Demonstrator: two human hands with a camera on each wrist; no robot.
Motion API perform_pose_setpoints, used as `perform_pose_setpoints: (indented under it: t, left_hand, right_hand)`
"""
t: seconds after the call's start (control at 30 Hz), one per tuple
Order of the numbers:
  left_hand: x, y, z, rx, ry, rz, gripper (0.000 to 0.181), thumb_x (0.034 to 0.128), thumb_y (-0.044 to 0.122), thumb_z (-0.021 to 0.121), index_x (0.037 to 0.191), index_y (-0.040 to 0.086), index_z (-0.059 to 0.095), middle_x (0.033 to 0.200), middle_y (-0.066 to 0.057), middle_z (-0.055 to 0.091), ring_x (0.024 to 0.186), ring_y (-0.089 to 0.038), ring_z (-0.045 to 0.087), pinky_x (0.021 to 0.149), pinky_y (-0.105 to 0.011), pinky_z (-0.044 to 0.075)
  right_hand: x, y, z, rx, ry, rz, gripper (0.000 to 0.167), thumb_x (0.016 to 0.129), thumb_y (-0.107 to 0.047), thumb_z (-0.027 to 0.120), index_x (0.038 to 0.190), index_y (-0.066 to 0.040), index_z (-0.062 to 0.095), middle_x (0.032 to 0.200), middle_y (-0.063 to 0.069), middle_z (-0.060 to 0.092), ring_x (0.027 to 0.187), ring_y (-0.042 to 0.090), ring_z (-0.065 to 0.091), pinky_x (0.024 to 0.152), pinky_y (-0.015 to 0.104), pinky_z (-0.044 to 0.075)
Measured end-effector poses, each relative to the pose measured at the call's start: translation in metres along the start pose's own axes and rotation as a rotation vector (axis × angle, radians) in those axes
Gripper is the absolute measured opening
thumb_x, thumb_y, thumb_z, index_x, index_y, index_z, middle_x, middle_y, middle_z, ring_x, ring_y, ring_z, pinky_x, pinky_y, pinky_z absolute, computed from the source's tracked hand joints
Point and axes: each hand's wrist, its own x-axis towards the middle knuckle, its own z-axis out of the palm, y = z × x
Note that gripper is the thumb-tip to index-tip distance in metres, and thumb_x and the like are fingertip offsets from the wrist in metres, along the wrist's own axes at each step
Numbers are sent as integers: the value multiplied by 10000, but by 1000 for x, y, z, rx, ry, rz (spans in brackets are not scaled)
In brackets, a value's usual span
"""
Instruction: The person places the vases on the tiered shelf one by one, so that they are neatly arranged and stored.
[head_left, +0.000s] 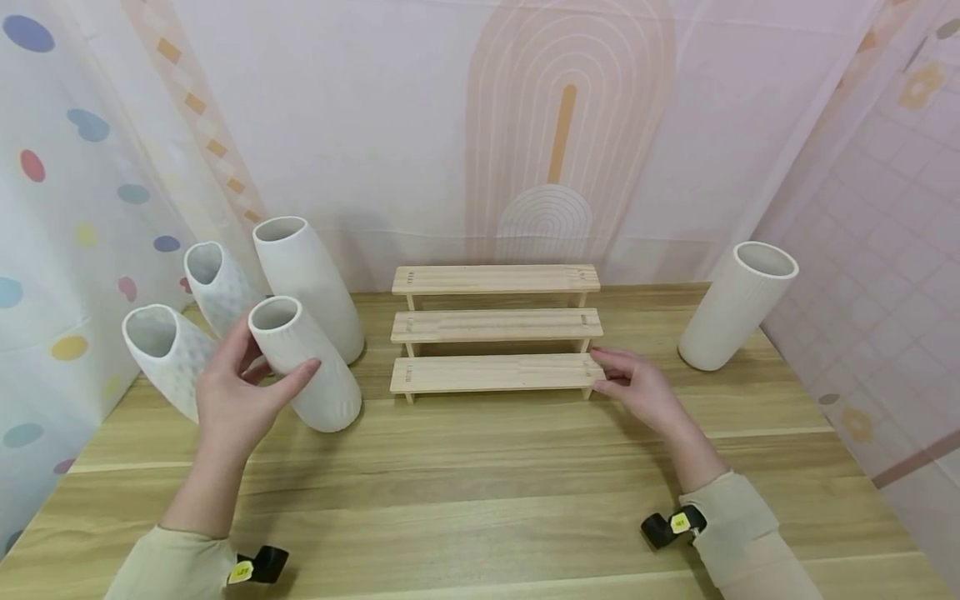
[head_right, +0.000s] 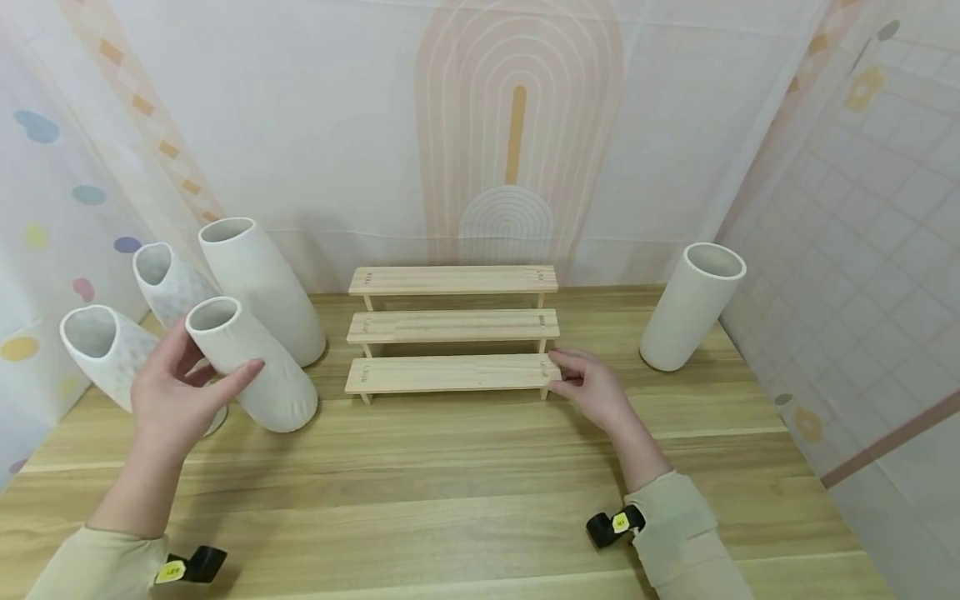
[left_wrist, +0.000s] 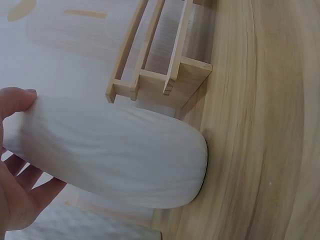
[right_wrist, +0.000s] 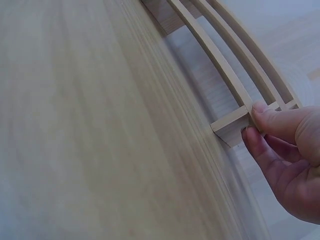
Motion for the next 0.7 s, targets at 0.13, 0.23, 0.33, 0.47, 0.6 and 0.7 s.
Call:
perform_pose_setpoints:
  t: [0.13, 0.23, 0.33, 0.47, 0.6, 0.7]
  left_hand:
    - [-1, 0, 1, -13, 15, 11, 750, 699, -55, 847, 1373, 166, 601, 1090, 36, 642, 963, -105, 601, 783, -121, 495]
    - [-2, 1, 1, -24, 15, 11, 739, 699, -62, 843, 1365, 153, 607, 1091, 32, 647, 959, -107, 605, 774, -124, 500]
    - [-3, 4, 0, -42, 13, 9, 731, 697, -82, 836, 1359, 131, 610, 1092, 29, 651, 959, -114, 612, 767, -132, 509]
    - [-4, 12, 0, -72, 18, 0, 731, 689, -107, 828, 1351, 116, 615, 1095, 46, 662, 973, -111, 617, 761, -138, 511]
    - [-6, 23, 0, -88, 16, 10, 741, 684, -124, 820, 1355, 110, 613, 1102, 46, 669, 985, -115, 620, 760, -145, 513]
    - [-7, 33, 1, -91, 0, 36, 756, 677, -133, 821, 1363, 104, 606, 1113, 26, 672, 986, -131, 623, 763, -151, 520]
  right_hand:
    - [0, -1, 1, -4, 4, 4, 468, 893, 13, 704, 1333, 84, 562, 1405, 256, 501, 1057, 359, 622, 881, 360, 531]
    - [0, -1, 1, -7, 6, 7, 469, 893, 9, 706, 1333, 84, 561, 1407, 255, 501, 1059, 360, 624, 883, 379, 532]
    - [0, -1, 1, -10, 7, 16, 470, 897, 1, 705, 1338, 78, 560, 1410, 250, 500, 1059, 358, 623, 887, 395, 530]
    - [0, -1, 0, -14, 7, 23, 468, 901, -7, 703, 1339, 76, 560, 1412, 247, 501, 1054, 352, 625, 886, 390, 529]
    - [0, -2, 0, -21, 5, 16, 464, 901, -8, 704, 1335, 79, 563, 1411, 249, 501, 1047, 348, 629, 881, 382, 531]
    - [0, -3, 0, -19, 5, 16, 464, 900, -4, 704, 1335, 78, 564, 1412, 250, 500, 1046, 350, 629, 883, 386, 531]
